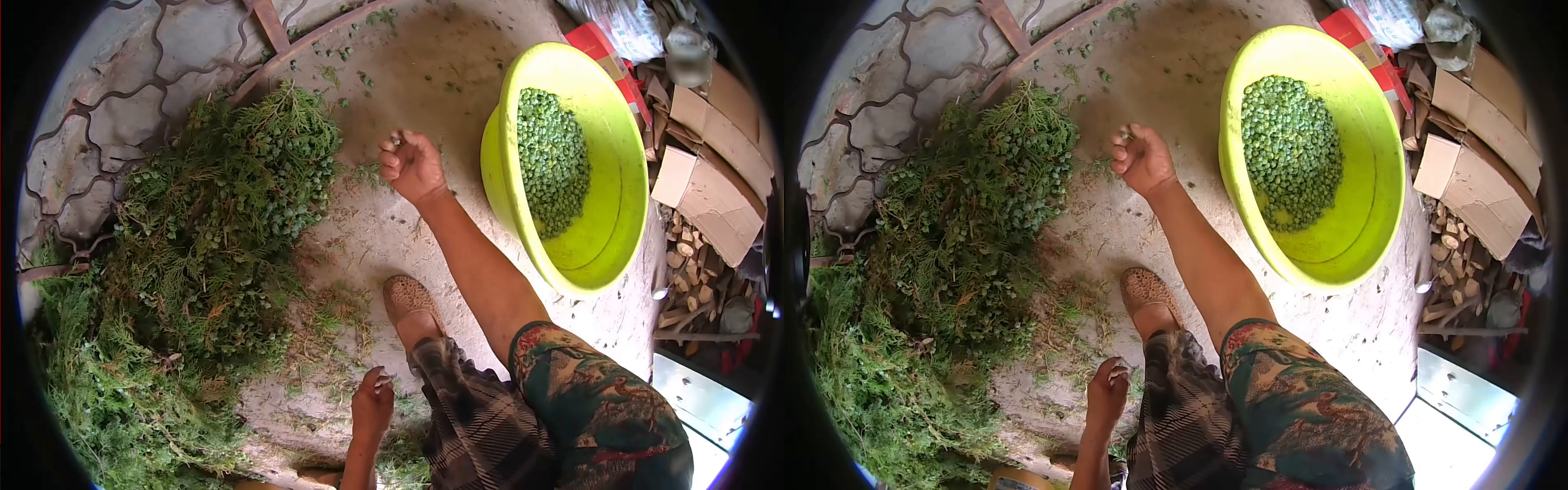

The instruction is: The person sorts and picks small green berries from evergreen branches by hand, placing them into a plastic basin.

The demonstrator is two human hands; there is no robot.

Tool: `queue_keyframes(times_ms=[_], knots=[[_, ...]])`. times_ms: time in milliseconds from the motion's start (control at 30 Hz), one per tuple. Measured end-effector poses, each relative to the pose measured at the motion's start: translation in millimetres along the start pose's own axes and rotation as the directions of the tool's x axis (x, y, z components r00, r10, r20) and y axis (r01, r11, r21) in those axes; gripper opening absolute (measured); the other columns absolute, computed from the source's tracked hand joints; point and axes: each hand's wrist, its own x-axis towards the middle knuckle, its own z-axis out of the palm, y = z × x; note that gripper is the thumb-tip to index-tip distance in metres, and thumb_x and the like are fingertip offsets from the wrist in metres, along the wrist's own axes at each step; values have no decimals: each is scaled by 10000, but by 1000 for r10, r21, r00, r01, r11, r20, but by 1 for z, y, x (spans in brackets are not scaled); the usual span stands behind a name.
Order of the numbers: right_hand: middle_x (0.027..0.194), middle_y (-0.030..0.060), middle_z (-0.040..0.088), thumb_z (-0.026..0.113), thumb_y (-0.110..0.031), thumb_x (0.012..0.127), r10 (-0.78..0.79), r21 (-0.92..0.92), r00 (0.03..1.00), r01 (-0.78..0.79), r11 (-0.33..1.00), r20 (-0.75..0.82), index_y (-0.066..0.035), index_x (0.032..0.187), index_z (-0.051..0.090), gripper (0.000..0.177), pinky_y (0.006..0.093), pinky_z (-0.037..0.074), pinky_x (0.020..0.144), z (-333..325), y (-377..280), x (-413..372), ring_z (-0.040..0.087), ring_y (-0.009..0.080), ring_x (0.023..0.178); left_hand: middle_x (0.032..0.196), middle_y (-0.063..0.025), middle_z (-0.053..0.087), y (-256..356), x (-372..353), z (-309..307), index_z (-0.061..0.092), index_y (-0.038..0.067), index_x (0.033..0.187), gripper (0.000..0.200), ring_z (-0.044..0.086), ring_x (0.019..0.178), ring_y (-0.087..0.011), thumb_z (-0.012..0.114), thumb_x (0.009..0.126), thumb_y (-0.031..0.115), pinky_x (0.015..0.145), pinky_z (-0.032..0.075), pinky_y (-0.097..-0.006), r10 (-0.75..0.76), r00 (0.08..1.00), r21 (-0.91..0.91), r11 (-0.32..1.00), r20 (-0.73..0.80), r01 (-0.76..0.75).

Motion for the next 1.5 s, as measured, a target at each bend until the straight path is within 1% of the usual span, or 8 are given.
queue_keyframes(times_ms=[233, 300, 600, 900, 1033, 1100, 1233, 1500], knots=[[725, 63, 534, 596, -258, 845, -400, -944, 901, -31, 329, -169, -52, 949, 550, 235, 324, 432, 534, 28, 6, 109, 497, 174, 592, 900, -177, 652, -2, 6, -4, 540, -2, 1123, 312, 657, 825, -267, 563, 816, 46, 715, 519, -332, 12, 1000, -11, 1000, -8, -12], [779, 105, 600, 586, -206, 837, -423, -776, 819, 42, -629, 387, -27, 911, 577, 194, 341, 493, 549, 20, 11, 126, 581, 205, 623, 894, -177, 651, -2, 6, -2, 539, -2, 1128, 314, 656, 825, -267, 563, 818, 44, 718, 518, -331, 20, 1000, -20, 1000, -9, -20], [705, 9, 473, 528, -273, 852, -345, -385, 916, 249, 889, -204, -133, 879, 496, 147, 268, 319, 414, -1, -28, 23, 389, 102, 474, 919, -173, 645, 9, 7, -2, 528, -2, 1154, 329, 650, 843, -250, 564, 830, 47, 742, 509, -321, -33, 999, -85, 996, 13, 34], [770, 191, 607, 544, -232, 836, -546, -817, 807, -150, -557, 224, -2, 948, 539, 256, 370, 485, 688, -14, -10, 51, 590, 254, 673, 918, -186, 641, 1, 8, 1, 519, -5, 1162, 328, 647, 854, -259, 554, 840, 48, 739, 510, -326, -10, 1000, -73, 997, 17, 11], [758, 153, 604, 562, -207, 831, -533, -768, 800, -151, -623, 275, -31, 949, 544, 212, 350, 466, 562, -15, -21, 56, 548, 214, 593, 939, -186, 637, 6, 12, -2, 516, -6, 1167, 330, 644, 861, -252, 551, 843, 48, 738, 509, -321, -39, 999, -106, 993, 16, 41], [758, 120, 613, 558, -164, 825, -247, -728, 913, -74, 681, -323, -49, 885, 529, 133, 315, 413, 446, -5, -29, 40, 509, 190, 512, 953, -187, 634, 5, 11, -2, 513, -9, 1170, 334, 642, 859, -245, 553, 843, 48, 743, 506, -315, -37, 999, -119, 992, 20, 40], [731, 70, 583, 540, -137, 832, -174, -627, 967, 21, 779, -184, -56, 880, 539, 94, 249, 330, 382, 1, -5, 12, 416, 109, 469, 948, -181, 635, 2, 8, -1, 517, -10, 1168, 334, 640, 852, -242, 549, 840, 43, 746, 502, -310, -40, 999, -71, 997, 29, 42], [815, 182, 637, 627, -153, 775, -221, -788, 924, 122, -604, 313, -43, 923, 595, 187, 423, 503, 630, -2, 35, 21, 624, 352, 713, 950, -176, 639, 5, 8, -3, 518, -20, 1163, 327, 640, 865, -240, 543, 843, 45, 749, 501, -309, -32, 999, -102, 994, 14, 33]])
